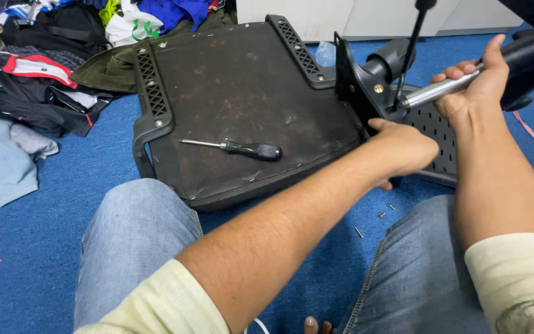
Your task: The person sits on the floor and uses a screwdriver to remove screws from the underside of an office chair seat. They detach the central gas lift mechanism and then proceed to remove screws from the side brackets of the seat base.
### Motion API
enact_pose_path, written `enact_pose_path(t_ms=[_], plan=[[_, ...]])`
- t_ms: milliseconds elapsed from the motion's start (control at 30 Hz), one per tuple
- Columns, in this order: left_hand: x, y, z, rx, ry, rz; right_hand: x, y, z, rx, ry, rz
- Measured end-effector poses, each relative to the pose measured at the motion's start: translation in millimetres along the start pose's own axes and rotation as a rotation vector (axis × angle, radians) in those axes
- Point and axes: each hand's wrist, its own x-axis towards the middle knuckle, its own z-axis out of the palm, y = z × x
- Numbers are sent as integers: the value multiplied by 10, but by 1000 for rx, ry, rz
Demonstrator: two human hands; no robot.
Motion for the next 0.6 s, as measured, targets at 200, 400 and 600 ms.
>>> enact_pose_path(t_ms=[200, 400, 600], plan=[[200, -135, 669, -59, 37, 107, 166, -244, -400, -93, 96, -5], [153, -199, 511, -392, -137, -15, 174, -617, -621, -6, 69, 71], [246, -122, 522, -532, -200, 64, 84, -790, -1145, -12, 83, 71]])
